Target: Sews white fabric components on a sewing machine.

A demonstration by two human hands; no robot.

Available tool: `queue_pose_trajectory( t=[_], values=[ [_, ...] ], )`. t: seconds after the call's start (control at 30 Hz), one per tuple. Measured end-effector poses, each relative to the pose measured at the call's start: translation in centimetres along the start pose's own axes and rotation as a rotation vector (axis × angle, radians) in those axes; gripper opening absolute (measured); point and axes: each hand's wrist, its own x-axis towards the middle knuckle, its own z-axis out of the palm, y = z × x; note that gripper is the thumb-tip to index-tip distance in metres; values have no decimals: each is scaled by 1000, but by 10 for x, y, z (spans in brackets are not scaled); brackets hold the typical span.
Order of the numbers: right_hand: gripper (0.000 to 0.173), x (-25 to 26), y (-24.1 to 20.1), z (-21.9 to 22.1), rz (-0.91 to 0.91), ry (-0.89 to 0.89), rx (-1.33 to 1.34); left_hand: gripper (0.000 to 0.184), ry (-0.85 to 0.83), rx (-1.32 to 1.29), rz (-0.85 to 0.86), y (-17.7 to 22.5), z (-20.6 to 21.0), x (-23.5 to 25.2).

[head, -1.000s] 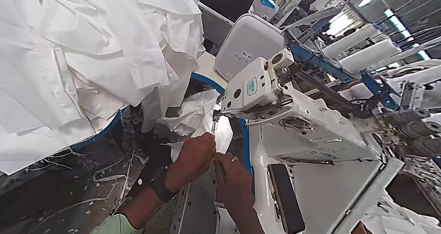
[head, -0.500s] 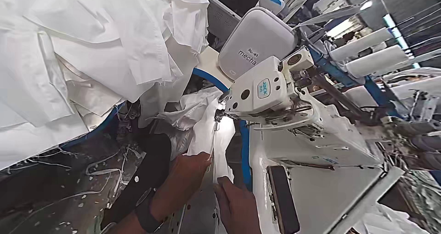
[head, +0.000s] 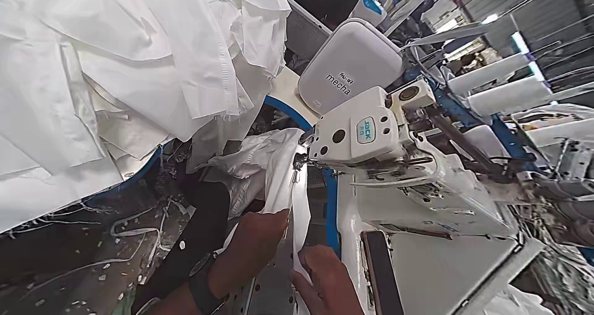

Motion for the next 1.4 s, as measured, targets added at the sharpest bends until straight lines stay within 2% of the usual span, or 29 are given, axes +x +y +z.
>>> queue_pose_trajectory(
  t=[0.07,0.23,0.33,0.4,0.5,0.57,0.67,0.8,0.9,1.17,1.27,1.4],
  values=[
    [20,1,-4,3,33,62,55,27,-7,1,-3,1,-2,1],
    [17,3,-10,21,104,395,215,26,-1,0,16,-1,-1,-3],
    [17,3,-18,21,181,414,461,25,-12,-15,19,0,0,-5],
    [15,3,-20,23,158,434,500,22,-51,-90,5,-1,0,-4],
    [15,4,-20,34,20,527,216,23,-164,-275,-57,-8,-2,4],
    [17,10,-19,41,-92,613,-29,25,-187,-280,-84,-7,-5,10],
    [15,16,-12,48,-162,706,-184,24,-152,-233,-109,0,-6,4],
    [11,30,1,59,-179,802,-185,16,-59,-205,-118,5,-3,-6],
    [12,39,9,61,-200,833,-201,18,56,-208,-83,-2,9,-7],
    [17,69,29,59,-174,902,-65,18,258,40,103,-15,32,31],
    [19,80,30,60,-122,908,-51,16,257,154,93,-20,35,45],
    [20,82,29,62,-85,866,-98,13,225,129,78,-22,35,50]
  ],
)
